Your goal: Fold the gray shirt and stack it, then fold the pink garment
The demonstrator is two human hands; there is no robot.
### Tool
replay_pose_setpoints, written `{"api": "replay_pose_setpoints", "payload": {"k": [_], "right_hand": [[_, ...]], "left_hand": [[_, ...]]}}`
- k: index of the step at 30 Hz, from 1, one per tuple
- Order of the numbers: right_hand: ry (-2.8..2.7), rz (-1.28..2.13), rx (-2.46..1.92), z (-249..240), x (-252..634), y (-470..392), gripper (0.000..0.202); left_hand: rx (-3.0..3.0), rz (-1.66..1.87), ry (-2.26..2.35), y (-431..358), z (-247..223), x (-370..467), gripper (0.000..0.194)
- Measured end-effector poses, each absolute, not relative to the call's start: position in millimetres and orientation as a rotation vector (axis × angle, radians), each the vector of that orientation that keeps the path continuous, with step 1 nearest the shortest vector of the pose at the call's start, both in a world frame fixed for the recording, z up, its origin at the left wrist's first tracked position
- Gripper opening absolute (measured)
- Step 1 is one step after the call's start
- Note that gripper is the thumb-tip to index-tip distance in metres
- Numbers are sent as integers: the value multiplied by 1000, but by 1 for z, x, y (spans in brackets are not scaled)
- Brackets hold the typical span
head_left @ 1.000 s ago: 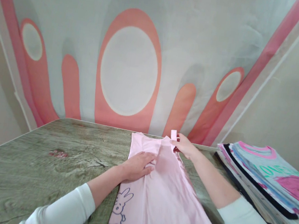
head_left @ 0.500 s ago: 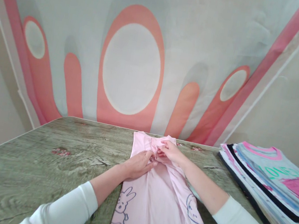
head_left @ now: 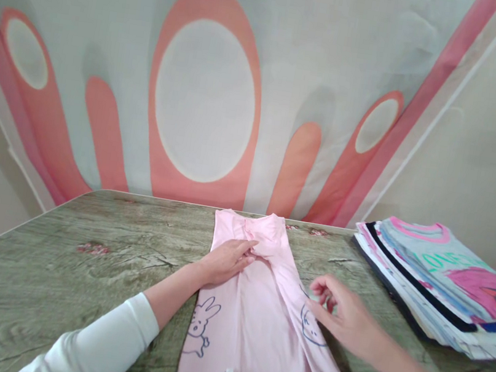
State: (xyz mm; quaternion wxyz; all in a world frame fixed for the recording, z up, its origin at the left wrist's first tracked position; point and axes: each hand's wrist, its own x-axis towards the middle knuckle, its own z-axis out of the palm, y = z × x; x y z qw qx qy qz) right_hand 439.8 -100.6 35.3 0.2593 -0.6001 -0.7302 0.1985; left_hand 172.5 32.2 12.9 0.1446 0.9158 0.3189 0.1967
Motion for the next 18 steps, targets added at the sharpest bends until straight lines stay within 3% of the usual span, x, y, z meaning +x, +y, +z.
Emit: {"api": "replay_pose_setpoints", "payload": {"k": [5, 9, 14, 18], "right_hand": [[-2097, 420, -1747, 30, 426, -172, 31], [-2155, 114, -1738, 17, 423, -198, 42], [-2331, -15, -1786, 10, 427, -202, 18], [-2337, 275, -1879, 20, 434, -198, 12]], "left_hand": [[2692, 595, 1045, 29, 23, 176, 41], [2776, 616, 1066, 20, 34, 190, 24], [2837, 279, 766, -21, 41, 224, 24], [2781, 206, 600, -57, 44, 237, 24]]}}
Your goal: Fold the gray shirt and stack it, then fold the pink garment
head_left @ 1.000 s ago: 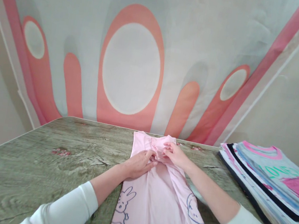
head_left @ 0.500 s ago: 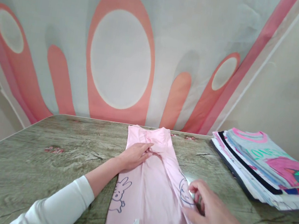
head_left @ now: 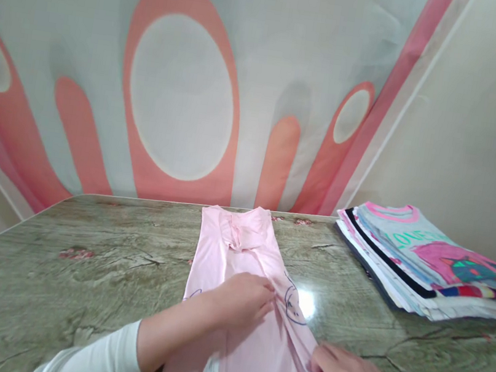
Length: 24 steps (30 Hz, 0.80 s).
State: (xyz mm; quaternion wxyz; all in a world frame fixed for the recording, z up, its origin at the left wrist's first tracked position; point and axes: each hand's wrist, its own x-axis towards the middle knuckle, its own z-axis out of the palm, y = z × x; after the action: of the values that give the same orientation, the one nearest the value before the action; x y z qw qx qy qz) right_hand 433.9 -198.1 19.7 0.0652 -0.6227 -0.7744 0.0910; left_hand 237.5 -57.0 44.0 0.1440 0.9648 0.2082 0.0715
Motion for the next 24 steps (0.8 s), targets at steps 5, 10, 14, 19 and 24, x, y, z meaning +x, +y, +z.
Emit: {"api": "replay_pose_setpoints", "payload": {"k": [5, 10, 14, 19, 24], "right_hand": [[-2081, 720, -1852, 63, 445, -195, 8], [-1999, 891, -1749, 96, 431, -191, 12], [-2103, 950, -1684, 93, 405, -181, 5], [-2161, 1112, -1726, 76, 381, -175, 7], [-2225, 1313, -1635, 63, 373, -179, 9]], "left_hand": [[2775, 102, 590, -83, 43, 241, 33], [2760, 159, 592, -99, 29, 251, 61], [2806, 168, 515, -105, 23, 251, 57], [2787, 97, 522, -71, 27, 230, 42], [2704, 226, 657, -19, 29, 213, 38]]}}
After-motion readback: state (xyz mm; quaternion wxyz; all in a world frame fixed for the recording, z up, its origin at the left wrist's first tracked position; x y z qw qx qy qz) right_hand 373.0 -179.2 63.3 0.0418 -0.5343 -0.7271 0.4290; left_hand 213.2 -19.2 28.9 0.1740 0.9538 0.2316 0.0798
